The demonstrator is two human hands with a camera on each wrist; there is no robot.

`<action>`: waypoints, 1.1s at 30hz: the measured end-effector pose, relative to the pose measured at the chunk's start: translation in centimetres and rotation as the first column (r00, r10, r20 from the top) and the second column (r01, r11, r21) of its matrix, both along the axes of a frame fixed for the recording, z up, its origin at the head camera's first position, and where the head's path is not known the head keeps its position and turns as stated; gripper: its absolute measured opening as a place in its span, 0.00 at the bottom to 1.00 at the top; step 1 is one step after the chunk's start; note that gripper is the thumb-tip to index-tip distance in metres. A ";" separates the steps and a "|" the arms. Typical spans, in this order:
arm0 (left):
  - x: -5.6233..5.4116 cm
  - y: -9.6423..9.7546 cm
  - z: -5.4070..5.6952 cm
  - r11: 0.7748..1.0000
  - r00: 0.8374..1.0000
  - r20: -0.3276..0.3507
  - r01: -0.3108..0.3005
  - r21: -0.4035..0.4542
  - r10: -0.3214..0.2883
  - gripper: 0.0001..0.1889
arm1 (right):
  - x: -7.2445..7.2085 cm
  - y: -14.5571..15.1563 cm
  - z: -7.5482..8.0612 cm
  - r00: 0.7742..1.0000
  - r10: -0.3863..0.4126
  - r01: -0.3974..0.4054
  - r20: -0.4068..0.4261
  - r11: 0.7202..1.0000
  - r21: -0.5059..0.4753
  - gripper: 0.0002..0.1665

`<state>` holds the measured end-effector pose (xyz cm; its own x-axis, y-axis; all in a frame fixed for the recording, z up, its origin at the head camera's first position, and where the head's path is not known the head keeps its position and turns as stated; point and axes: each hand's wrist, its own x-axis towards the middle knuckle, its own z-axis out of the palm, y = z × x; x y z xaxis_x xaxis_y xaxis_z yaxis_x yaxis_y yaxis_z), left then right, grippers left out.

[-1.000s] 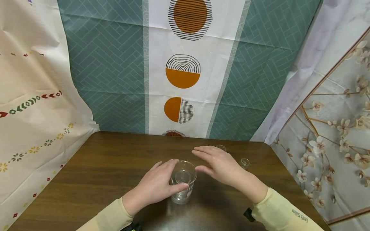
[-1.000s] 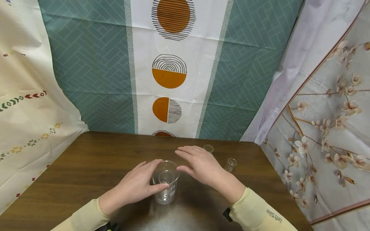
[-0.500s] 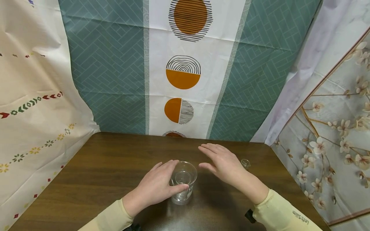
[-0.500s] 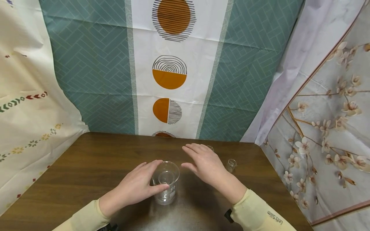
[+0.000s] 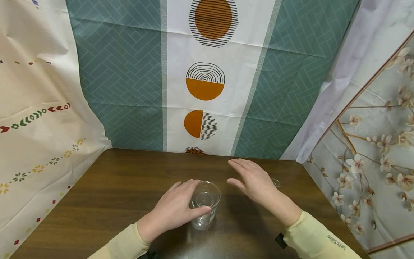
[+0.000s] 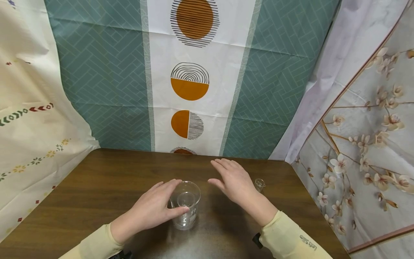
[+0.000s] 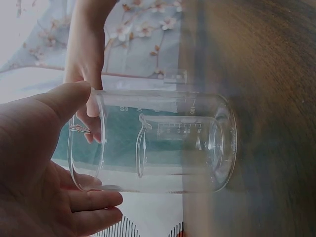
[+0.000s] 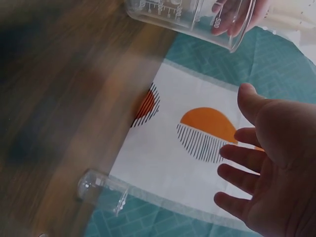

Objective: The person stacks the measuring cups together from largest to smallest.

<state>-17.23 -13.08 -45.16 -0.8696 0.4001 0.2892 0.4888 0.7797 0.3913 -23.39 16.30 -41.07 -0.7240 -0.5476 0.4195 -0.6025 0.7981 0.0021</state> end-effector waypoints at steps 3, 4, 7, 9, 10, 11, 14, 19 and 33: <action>0.0 0.0 0.1 1.000 1.000 0.005 -0.001 -0.003 0.001 0.49 | -0.3 0.3 0.0 1.000 -0.011 0.011 0.002 1.000 -0.012 0.42; 0.0 0.0 0.1 1.000 1.000 0.006 -0.001 -0.002 0.001 0.49 | -0.5 0.4 0.0 1.000 -0.014 0.014 0.003 1.000 -0.016 0.42; 0.0 -0.1 0.1 1.000 1.000 0.007 -0.002 0.002 0.002 0.49 | -0.8 0.7 -0.1 1.000 -0.020 0.020 0.002 1.000 -0.018 0.43; -0.1 -0.1 0.0 1.000 1.000 0.006 -0.002 0.004 0.002 0.49 | -1.0 0.9 -0.1 1.000 -0.023 0.023 -0.002 1.000 -0.015 0.43; -0.1 -0.1 0.0 1.000 1.000 0.005 -0.002 0.005 0.002 0.49 | -1.1 1.0 -0.2 1.000 -0.025 0.025 -0.001 1.000 -0.016 0.43; -0.1 -0.1 0.0 1.000 1.000 0.004 -0.002 0.005 0.001 0.49 | -1.2 1.1 -0.3 1.000 -0.029 0.029 0.000 0.999 -0.015 0.43; -0.1 -0.1 0.0 1.000 1.000 0.001 0.000 0.005 0.000 0.49 | -1.5 1.5 -0.5 0.999 -0.042 0.042 0.009 0.999 -0.013 0.42; -0.1 -0.1 -0.1 1.000 1.000 -0.003 0.000 0.002 0.000 0.48 | -1.9 2.0 -0.8 0.997 -0.065 0.066 0.032 0.998 -0.016 0.42; -0.1 -0.1 0.0 1.000 1.000 -0.009 0.001 0.001 -0.001 0.48 | -3.0 3.2 -1.5 0.995 -0.092 0.092 0.048 0.996 0.004 0.45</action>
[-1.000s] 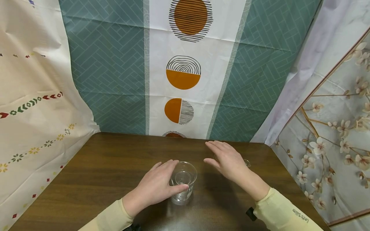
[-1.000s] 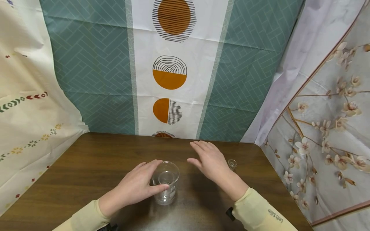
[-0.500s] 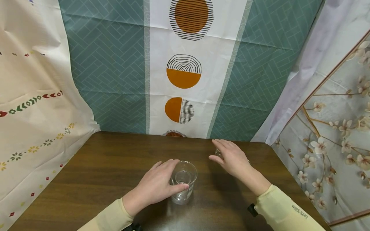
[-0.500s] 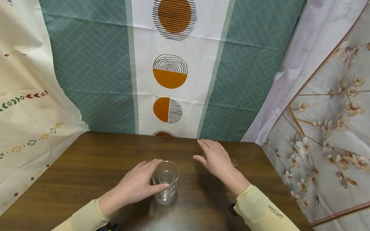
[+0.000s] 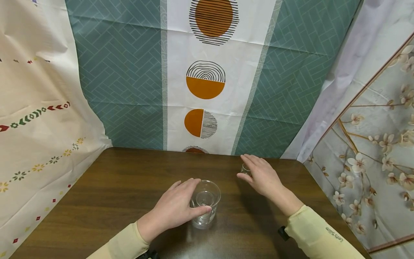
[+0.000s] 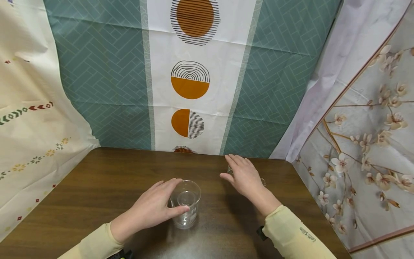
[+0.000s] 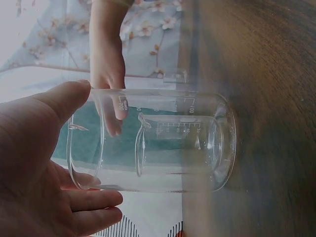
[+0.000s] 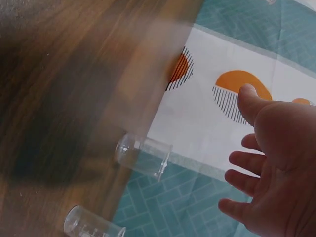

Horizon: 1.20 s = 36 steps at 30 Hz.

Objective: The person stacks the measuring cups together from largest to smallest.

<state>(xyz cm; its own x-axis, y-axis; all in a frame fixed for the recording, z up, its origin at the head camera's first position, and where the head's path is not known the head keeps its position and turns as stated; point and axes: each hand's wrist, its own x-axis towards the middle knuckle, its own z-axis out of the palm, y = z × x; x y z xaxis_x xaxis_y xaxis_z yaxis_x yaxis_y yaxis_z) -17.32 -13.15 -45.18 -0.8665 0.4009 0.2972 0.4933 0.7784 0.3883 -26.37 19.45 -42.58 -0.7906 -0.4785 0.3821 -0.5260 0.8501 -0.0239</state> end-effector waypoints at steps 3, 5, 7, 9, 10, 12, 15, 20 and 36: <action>0.0 0.0 0.0 1.000 1.000 0.002 0.002 -0.001 -0.002 0.48 | -0.2 0.2 -0.1 1.000 -0.008 0.008 0.007 1.000 0.005 0.45; 0.0 0.0 0.0 1.000 1.000 0.004 0.002 -0.001 -0.002 0.48 | -0.4 0.3 -0.2 1.000 -0.012 0.012 0.010 1.000 0.010 0.45; 0.0 0.0 0.0 1.000 1.000 0.006 0.001 -0.001 -0.001 0.47 | -0.6 0.5 -0.3 1.000 -0.015 0.015 0.012 1.000 0.015 0.45; 0.0 0.0 -0.1 1.000 1.000 0.005 0.001 -0.001 -0.001 0.47 | -0.8 0.6 -0.4 1.000 -0.018 0.017 0.016 1.000 0.015 0.45; -0.1 0.0 -0.1 1.000 1.000 0.004 0.000 -0.002 0.000 0.47 | -0.9 0.6 -0.5 1.000 -0.019 0.018 0.016 1.000 0.014 0.45; -0.1 0.0 -0.1 1.000 1.000 0.003 0.000 -0.004 0.000 0.47 | -1.2 0.8 -0.7 0.999 -0.025 0.025 0.022 1.000 0.016 0.45; -0.1 0.1 -0.1 1.000 1.000 0.002 0.001 -0.005 -0.001 0.47 | -1.4 1.0 -0.8 0.999 -0.041 0.040 0.036 0.999 0.020 0.46; -0.1 0.0 -0.1 1.000 1.000 -0.003 0.002 -0.005 -0.002 0.47 | -1.8 1.1 -0.9 0.995 -0.069 0.067 0.065 0.997 0.032 0.46; 0.0 0.0 -0.1 1.000 1.000 -0.003 0.001 0.000 -0.001 0.47 | -3.2 1.5 -1.6 0.988 -0.113 0.108 0.110 0.993 0.045 0.47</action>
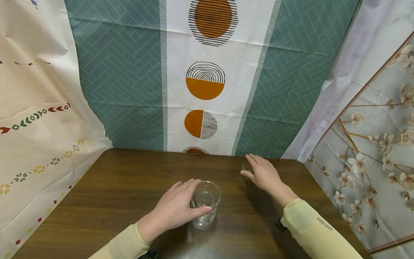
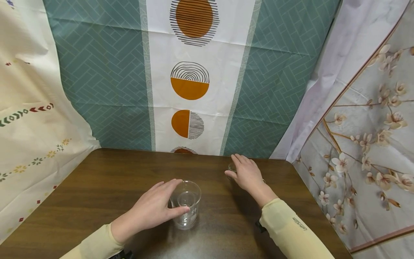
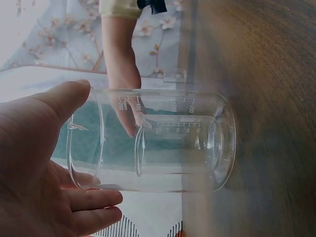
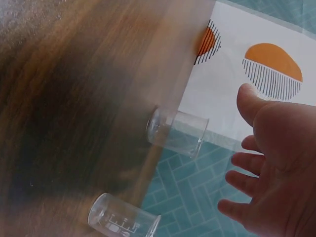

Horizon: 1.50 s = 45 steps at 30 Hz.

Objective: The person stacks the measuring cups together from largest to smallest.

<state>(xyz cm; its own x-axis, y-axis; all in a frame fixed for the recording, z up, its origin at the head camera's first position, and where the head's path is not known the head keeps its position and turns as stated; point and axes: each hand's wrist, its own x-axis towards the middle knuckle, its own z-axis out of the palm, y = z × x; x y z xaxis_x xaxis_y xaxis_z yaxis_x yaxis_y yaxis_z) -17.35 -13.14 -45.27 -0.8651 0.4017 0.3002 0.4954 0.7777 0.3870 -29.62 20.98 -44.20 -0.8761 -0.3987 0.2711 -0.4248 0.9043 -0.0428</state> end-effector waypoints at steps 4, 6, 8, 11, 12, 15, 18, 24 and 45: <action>0.1 0.0 0.0 1.000 1.000 0.005 -0.001 0.005 0.001 0.48 | -0.2 0.0 -0.1 1.000 -0.011 0.011 0.005 1.000 0.003 0.47; 0.1 0.0 0.0 1.000 1.000 0.004 -0.002 0.006 0.002 0.48 | -0.4 0.0 -0.1 1.000 -0.014 0.014 0.004 1.000 0.006 0.47; 0.1 0.0 0.0 1.000 1.000 0.001 -0.002 0.009 0.002 0.48 | -0.5 0.0 -0.2 1.000 -0.016 0.016 0.003 1.000 0.005 0.46; 0.1 0.0 -0.1 1.000 1.000 -0.005 0.000 0.013 0.000 0.47 | -0.7 -0.1 -0.3 1.000 -0.019 0.019 0.002 1.000 0.005 0.46; 0.0 0.0 -0.1 1.000 1.000 -0.006 0.001 0.013 -0.001 0.47 | -0.8 -0.1 -0.3 1.000 -0.021 0.021 0.004 1.000 0.005 0.46; 0.0 0.0 -0.1 1.000 1.000 -0.005 0.001 0.014 -0.001 0.47 | -0.9 -0.2 -0.4 0.999 -0.032 0.032 0.020 0.999 0.004 0.47; 0.1 0.0 -0.1 1.000 1.000 0.002 -0.001 0.015 0.001 0.48 | -1.2 -0.2 -0.5 0.998 -0.047 0.046 0.045 0.999 0.009 0.47; 0.1 0.0 -0.1 1.000 1.000 0.013 -0.002 0.019 0.002 0.48 | -1.5 0.0 -0.6 0.994 -0.067 0.065 0.084 0.998 0.024 0.47; -0.1 0.0 -0.1 1.000 1.000 0.007 0.006 0.012 -0.006 0.48 | -2.1 1.2 -1.5 0.961 -0.135 0.139 0.242 0.990 0.001 0.50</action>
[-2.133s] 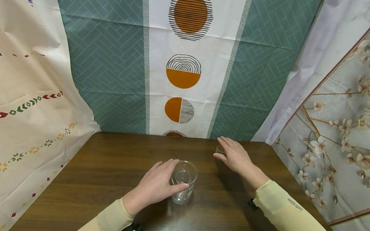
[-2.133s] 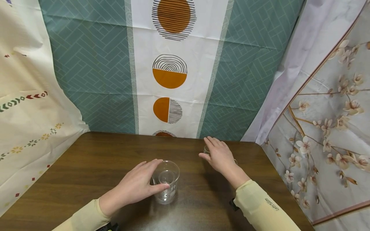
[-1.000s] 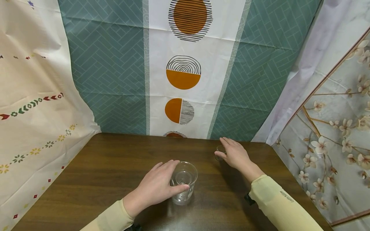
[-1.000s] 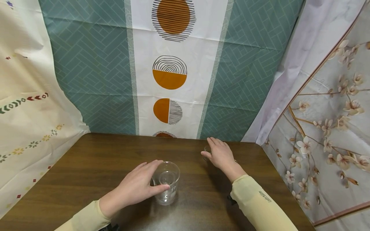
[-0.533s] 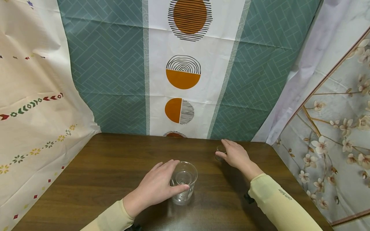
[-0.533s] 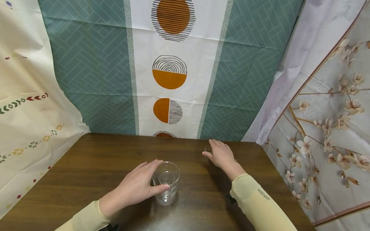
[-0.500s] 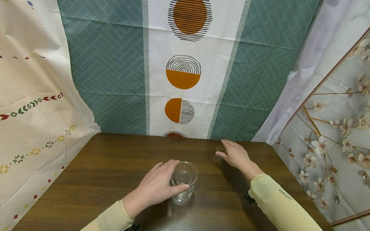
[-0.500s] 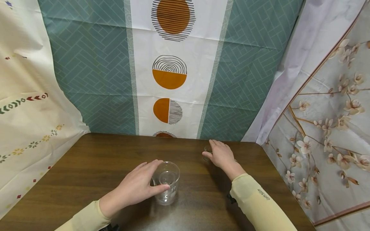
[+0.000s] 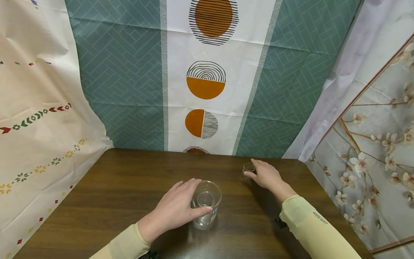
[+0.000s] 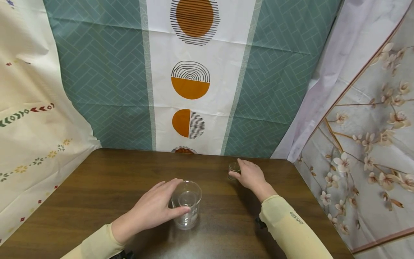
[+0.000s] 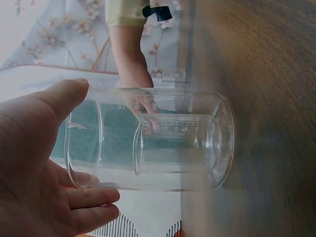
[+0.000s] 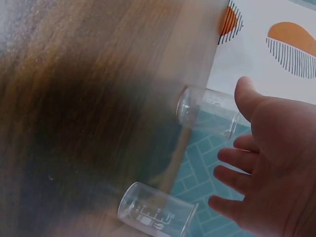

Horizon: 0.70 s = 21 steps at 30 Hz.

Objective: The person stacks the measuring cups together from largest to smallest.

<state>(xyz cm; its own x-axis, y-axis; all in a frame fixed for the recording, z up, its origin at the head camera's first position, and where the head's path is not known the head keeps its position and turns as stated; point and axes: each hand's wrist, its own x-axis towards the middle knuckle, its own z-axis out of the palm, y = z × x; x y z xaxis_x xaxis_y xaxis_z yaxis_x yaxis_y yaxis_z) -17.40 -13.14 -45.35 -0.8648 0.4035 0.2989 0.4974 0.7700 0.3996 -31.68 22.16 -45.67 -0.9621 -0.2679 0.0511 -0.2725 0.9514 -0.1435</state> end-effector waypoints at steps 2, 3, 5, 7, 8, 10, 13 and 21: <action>0.0 0.0 0.0 1.000 1.000 0.006 0.001 0.003 -0.001 0.48 | -0.1 0.1 -0.1 1.000 -0.007 0.007 0.004 1.000 0.001 0.50; 0.0 0.0 0.0 1.000 1.000 0.009 0.000 0.003 0.000 0.48 | -0.1 0.1 -0.2 1.000 -0.011 0.011 0.008 1.000 -0.001 0.51; 0.0 0.0 0.0 1.000 1.000 0.013 -0.001 0.006 0.001 0.48 | -0.2 0.2 -0.3 1.000 -0.015 0.015 0.011 1.000 -0.009 0.51; 0.0 0.0 0.0 1.000 1.000 0.013 -0.003 0.007 0.003 0.48 | -0.3 0.2 -0.4 1.000 -0.013 0.013 0.007 1.000 -0.012 0.51; 0.0 0.0 0.0 1.000 1.000 0.012 -0.003 0.006 0.003 0.48 | -0.3 0.2 -0.5 1.000 -0.012 0.012 0.005 1.000 -0.014 0.51; 0.0 0.0 0.0 1.000 1.000 0.011 -0.004 0.007 0.004 0.48 | -0.4 0.2 -0.5 1.000 -0.013 0.013 0.004 1.000 -0.017 0.50; 0.0 0.0 0.0 1.000 1.000 0.009 -0.001 0.010 0.001 0.48 | -0.5 0.2 -0.6 1.000 -0.021 0.022 0.007 1.000 -0.016 0.50; 0.0 -0.1 0.0 1.000 1.000 0.010 -0.003 0.006 0.003 0.48 | -0.7 0.2 -0.9 0.999 -0.035 0.036 0.012 0.999 -0.022 0.48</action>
